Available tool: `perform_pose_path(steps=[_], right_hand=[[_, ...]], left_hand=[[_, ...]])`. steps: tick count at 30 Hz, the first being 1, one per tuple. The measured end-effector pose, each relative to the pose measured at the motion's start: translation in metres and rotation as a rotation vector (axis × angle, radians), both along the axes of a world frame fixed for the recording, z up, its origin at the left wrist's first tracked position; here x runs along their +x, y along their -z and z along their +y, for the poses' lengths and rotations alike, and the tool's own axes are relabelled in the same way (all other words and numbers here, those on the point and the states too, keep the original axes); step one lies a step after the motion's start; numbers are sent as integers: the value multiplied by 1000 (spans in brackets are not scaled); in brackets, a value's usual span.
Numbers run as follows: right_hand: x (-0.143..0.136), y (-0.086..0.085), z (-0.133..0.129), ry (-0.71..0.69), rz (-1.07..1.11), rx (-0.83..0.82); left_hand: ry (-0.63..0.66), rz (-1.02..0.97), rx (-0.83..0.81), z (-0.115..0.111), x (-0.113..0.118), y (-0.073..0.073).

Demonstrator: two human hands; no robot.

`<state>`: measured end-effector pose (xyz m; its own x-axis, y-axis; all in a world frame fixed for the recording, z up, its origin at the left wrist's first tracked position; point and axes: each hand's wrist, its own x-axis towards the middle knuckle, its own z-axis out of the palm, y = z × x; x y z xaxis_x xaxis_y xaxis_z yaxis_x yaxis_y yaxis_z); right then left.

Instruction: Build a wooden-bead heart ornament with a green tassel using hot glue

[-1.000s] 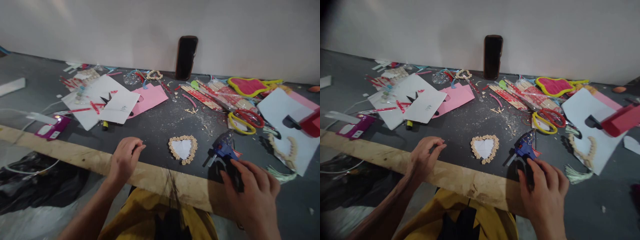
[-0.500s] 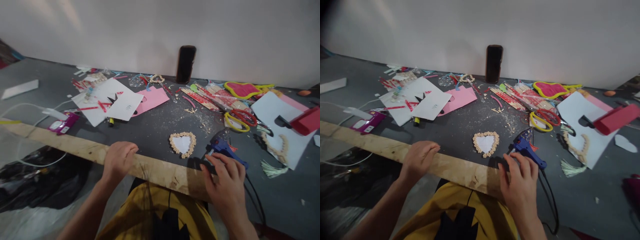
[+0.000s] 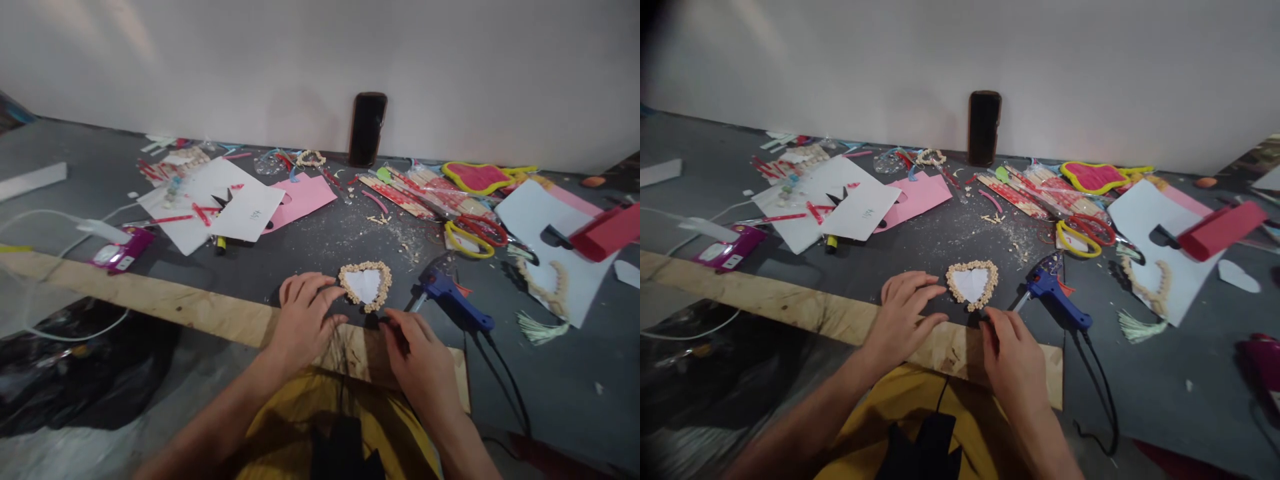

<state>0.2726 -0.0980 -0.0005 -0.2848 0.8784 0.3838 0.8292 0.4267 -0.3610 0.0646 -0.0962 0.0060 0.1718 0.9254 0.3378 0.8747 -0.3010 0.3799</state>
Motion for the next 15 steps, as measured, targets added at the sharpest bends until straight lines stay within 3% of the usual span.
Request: perform_pose_path(steps=[5,15], right_hand=[[-9,-2,9,-16,-42,-32],[-13,-1,15,-36,-53,-55]], left_hand=[[52,32,-2,14,15,-4],[189,104,-14,32,11,-7]])
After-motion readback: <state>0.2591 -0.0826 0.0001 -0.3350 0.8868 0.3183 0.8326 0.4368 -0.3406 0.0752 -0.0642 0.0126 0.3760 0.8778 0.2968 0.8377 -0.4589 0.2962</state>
